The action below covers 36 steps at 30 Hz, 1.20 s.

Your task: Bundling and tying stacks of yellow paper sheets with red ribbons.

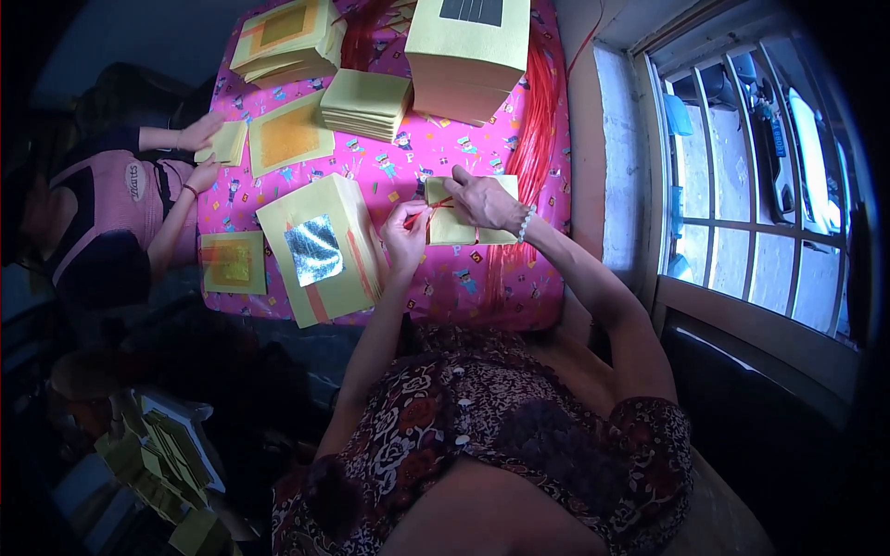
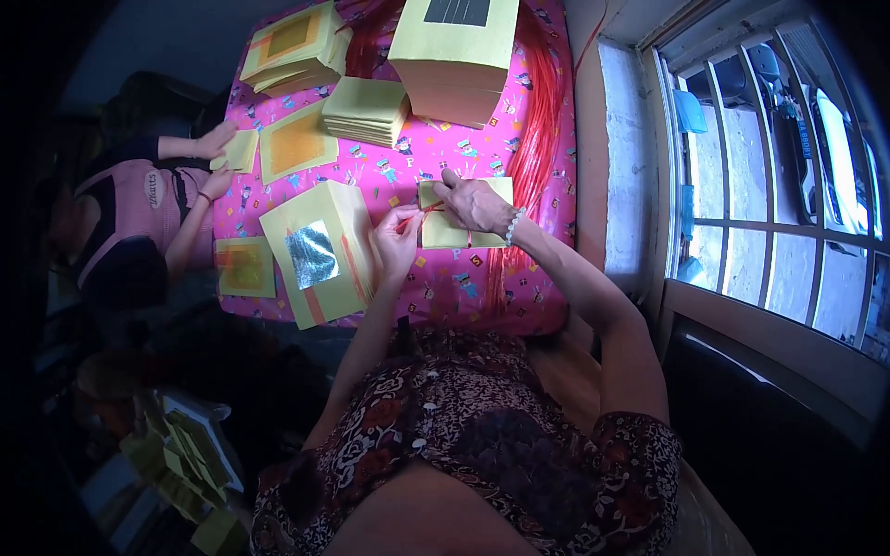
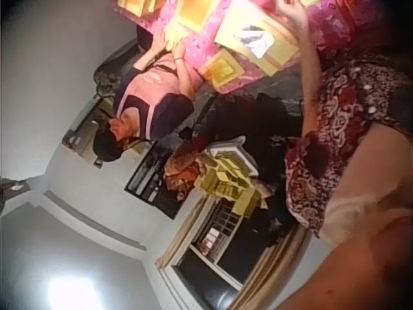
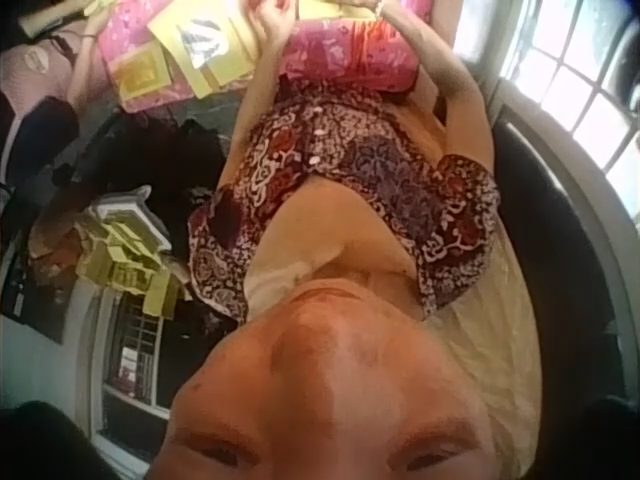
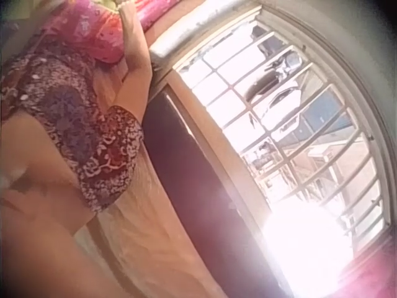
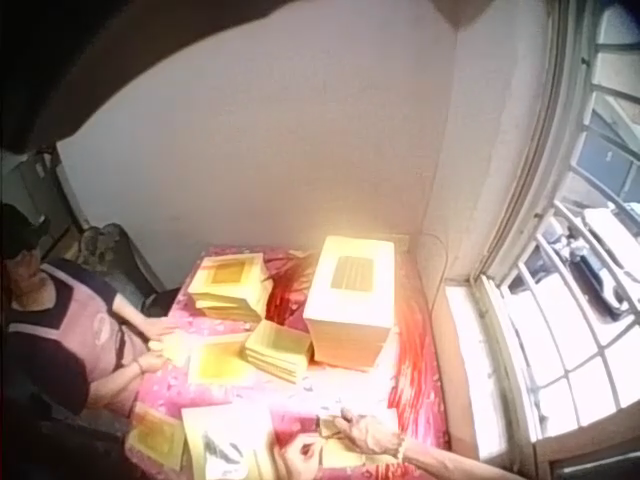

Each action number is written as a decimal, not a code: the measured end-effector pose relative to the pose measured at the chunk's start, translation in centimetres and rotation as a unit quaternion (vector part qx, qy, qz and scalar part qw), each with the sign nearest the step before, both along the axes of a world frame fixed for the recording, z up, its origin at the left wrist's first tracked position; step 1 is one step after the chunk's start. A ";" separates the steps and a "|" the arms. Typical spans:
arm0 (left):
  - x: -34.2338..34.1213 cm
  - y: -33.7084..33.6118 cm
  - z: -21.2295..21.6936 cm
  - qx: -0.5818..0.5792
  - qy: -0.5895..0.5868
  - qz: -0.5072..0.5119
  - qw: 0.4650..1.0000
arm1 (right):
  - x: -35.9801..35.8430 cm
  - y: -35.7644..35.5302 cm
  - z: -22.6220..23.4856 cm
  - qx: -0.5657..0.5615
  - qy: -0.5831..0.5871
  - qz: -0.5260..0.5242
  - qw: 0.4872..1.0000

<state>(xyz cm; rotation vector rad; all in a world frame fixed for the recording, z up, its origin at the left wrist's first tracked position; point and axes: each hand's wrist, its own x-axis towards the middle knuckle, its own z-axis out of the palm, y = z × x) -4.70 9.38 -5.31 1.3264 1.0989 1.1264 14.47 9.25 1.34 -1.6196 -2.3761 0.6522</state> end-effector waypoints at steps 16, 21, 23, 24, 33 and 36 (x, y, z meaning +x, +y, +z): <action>-1.4 -0.3 -2.0 -0.171 -0.082 0.031 0.981 | 1.9 -1.6 1.2 0.133 0.105 -0.135 0.976; 0.3 0.2 0.5 -0.252 -0.043 0.054 0.965 | 6.9 -6.1 1.2 0.060 0.169 -0.333 0.926; 0.8 0.2 -0.4 -0.266 -0.156 0.034 0.951 | 7.7 -7.6 -0.7 0.041 0.168 -0.336 0.926; 0.6 0.4 -1.1 -0.290 -0.146 0.029 0.945 | 7.2 -8.1 -1.2 0.015 0.221 -0.350 0.910; 0.1 0.3 -1.5 -0.337 -0.132 0.007 0.932 | 4.6 -10.1 -3.3 -0.121 0.417 -0.406 0.804; -1.1 -0.2 -1.3 -0.373 -0.179 -0.056 0.909 | 3.8 -10.2 -1.3 -0.242 0.479 -0.461 0.707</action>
